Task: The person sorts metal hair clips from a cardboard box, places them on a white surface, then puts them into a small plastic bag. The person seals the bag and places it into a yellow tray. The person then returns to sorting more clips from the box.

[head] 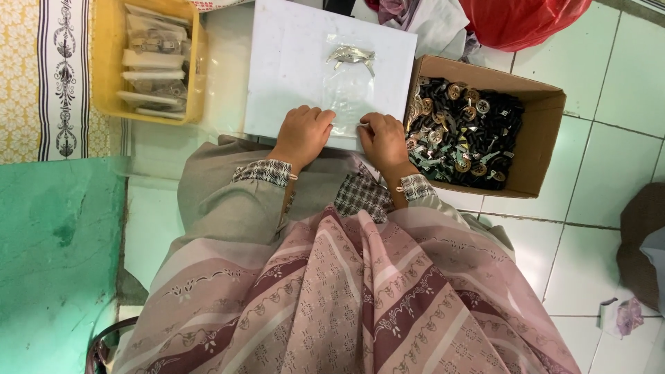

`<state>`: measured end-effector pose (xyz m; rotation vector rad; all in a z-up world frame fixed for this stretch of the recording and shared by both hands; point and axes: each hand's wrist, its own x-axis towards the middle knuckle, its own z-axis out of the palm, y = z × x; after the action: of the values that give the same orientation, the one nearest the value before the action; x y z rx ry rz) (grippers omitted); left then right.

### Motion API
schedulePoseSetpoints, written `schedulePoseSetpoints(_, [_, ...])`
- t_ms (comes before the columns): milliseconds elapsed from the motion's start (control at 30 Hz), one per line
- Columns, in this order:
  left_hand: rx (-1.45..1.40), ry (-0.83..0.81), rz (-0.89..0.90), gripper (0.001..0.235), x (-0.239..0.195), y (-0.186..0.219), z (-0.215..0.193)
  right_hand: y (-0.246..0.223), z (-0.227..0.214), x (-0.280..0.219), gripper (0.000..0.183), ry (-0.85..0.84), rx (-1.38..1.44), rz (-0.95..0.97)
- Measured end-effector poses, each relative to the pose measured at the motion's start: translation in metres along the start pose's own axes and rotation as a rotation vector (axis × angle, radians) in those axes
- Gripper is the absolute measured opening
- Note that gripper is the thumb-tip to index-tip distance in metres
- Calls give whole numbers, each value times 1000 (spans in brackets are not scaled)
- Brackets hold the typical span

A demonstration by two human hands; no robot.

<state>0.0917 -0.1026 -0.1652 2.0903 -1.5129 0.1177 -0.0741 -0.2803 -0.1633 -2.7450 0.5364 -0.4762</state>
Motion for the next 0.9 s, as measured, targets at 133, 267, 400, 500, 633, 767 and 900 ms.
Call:
schedulePoseSetpoints(133, [86,110,111,7,-2,-11,21,-4,-2,4,18,40,-38,-39])
schedulePoseSetpoints(267, [103,88,211,7,-4,-6,22,-8,-10,11,12,177,-53,-213])
schedulePoseSetpoints(400, [20,23,184,15,4,5,-7,-11,-15,9,4,178,-76,-375])
schedulePoseSetpoints(500, [70,83,230,11,5,2,1,-13,-24,7,23,119,5,-407])
schedulePoseSetpoints(633, [92,126,258,14,4,-1,10,-14,-27,13,21,62,34,-397])
schedulePoseSetpoints(767, [29,42,145,14,-1,-4,11,-11,-16,12,8,21,129,-275])
schedulePoseSetpoints(900, [-49,-8,38,10,3,-4,0,-7,-13,11,24,-29,193,-98])
